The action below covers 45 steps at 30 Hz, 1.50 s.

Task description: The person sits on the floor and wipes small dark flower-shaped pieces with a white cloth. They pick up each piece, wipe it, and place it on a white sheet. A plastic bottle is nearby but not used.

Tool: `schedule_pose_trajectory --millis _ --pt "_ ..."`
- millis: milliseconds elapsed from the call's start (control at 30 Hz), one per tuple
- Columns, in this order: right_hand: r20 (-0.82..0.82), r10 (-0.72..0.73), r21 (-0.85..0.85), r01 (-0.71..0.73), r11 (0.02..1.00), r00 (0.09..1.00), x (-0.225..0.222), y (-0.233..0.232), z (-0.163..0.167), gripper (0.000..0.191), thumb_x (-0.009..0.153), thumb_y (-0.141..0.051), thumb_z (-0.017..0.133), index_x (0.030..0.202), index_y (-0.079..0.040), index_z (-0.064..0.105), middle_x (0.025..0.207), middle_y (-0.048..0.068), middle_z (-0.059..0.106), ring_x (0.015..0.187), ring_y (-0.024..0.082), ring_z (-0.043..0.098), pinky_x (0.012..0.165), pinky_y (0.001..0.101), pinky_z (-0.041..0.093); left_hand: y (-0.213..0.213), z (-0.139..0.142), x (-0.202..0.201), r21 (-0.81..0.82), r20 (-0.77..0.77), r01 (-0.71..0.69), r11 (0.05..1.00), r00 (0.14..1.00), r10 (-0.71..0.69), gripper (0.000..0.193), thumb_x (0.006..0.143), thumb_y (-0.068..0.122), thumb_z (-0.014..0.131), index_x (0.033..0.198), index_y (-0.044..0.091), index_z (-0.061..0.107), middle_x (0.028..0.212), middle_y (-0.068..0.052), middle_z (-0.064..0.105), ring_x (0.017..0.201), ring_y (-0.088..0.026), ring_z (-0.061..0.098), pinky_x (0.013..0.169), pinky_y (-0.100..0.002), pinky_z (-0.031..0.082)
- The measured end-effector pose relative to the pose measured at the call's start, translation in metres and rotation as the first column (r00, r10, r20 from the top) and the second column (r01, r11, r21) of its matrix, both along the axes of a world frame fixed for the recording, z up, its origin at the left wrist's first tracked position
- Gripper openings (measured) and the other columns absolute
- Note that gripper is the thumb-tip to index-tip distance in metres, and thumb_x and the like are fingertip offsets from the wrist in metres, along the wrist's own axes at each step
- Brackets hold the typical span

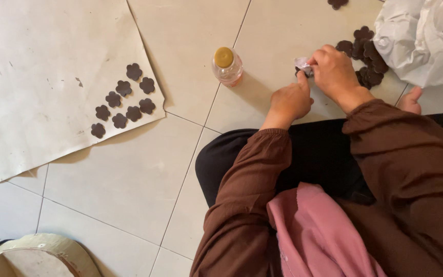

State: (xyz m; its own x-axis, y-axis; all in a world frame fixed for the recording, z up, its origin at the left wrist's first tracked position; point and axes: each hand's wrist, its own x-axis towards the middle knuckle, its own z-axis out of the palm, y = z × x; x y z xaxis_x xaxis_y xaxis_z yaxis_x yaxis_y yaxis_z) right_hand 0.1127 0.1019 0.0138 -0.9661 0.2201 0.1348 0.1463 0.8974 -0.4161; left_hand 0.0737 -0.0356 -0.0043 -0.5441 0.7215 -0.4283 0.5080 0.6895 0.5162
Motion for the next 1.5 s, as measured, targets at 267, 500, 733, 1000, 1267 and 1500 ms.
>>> schedule_pose_trajectory --millis 267,500,733,1000,1267,1500 --pt "0.387 -0.059 -0.282 0.18 0.942 0.92 -0.028 0.054 0.027 0.015 0.092 -0.016 0.073 0.105 -0.008 0.075 0.1 0.012 0.073 0.089 0.027 0.071 0.082 0.0403 0.056 -0.009 -0.004 -0.029 0.43 -0.148 -0.36 0.828 0.877 0.457 0.014 0.094 0.024 0.063 0.101 0.014 0.069 0.096 -0.011 0.074 0.092 -0.036 0.07 0.08 -0.05 0.054" --pt "0.234 0.119 -0.074 -0.104 0.992 0.965 0.005 0.03 0.026 0.011 0.091 -0.007 0.07 0.095 -0.011 0.08 0.1 0.012 0.067 0.087 0.03 0.067 0.079 0.0414 0.055 -0.002 0.003 -0.032 0.574 -0.321 -0.183 0.798 0.847 0.424 0.024 0.075 0.01 0.064 0.095 0.017 0.073 0.096 -0.008 0.067 0.089 -0.033 0.063 0.077 -0.045 0.052" --pt "-0.041 0.166 0.131 -0.159 0.979 0.985 0.006 -0.011 -0.001 0.011 0.088 -0.001 0.066 0.098 -0.002 0.07 0.099 0.014 0.064 0.089 0.035 0.068 0.083 0.0422 0.057 0.004 -0.008 -0.032 0.507 -0.315 -0.161 0.847 0.88 0.356 0.009 0.084 0.011 0.066 0.092 0.015 0.069 0.092 -0.007 0.067 0.085 -0.032 0.066 0.077 -0.044 0.053" --pt "-0.083 0.15 0.046 -0.147 0.988 0.985 0.015 -0.014 -0.002 0.023 0.084 0.001 0.063 0.105 -0.004 0.072 0.098 0.012 0.066 0.09 0.035 0.066 0.082 0.0424 0.055 0.005 -0.027 -0.029 0.529 -0.305 -0.171 0.831 0.876 0.374 0.01 0.081 0.012 0.07 0.089 0.012 0.065 0.088 -0.007 0.07 0.083 -0.031 0.068 0.074 -0.042 0.053" --pt "-0.094 0.047 -0.06 -0.052 0.997 0.995 0.018 -0.007 -0.021 0.005 0.087 -0.003 0.066 0.09 -0.007 0.067 0.09 0.011 0.064 0.089 0.03 0.065 0.084 0.0408 0.054 0.004 -0.02 -0.034 0.482 -0.337 -0.198 0.853 0.857 0.39 0.01 0.073 0.011 0.078 0.078 0.013 0.069 0.086 -0.006 0.068 0.084 -0.033 0.063 0.076 -0.043 0.051" --pt "-0.17 0.113 0.023 -0.11 0.994 0.979 0.018 -0.005 -0.027 0.008 0.084 0.0 0.064 0.09 -0.005 0.067 0.092 0.012 0.061 0.091 0.031 0.065 0.085 0.0407 0.054 0.005 -0.008 -0.033 0.466 -0.374 -0.221 0.857 0.828 0.417 0.009 0.069 0.014 0.081 0.075 0.017 0.074 0.089 -0.004 0.067 0.089 -0.032 0.061 0.074 -0.044 0.049"
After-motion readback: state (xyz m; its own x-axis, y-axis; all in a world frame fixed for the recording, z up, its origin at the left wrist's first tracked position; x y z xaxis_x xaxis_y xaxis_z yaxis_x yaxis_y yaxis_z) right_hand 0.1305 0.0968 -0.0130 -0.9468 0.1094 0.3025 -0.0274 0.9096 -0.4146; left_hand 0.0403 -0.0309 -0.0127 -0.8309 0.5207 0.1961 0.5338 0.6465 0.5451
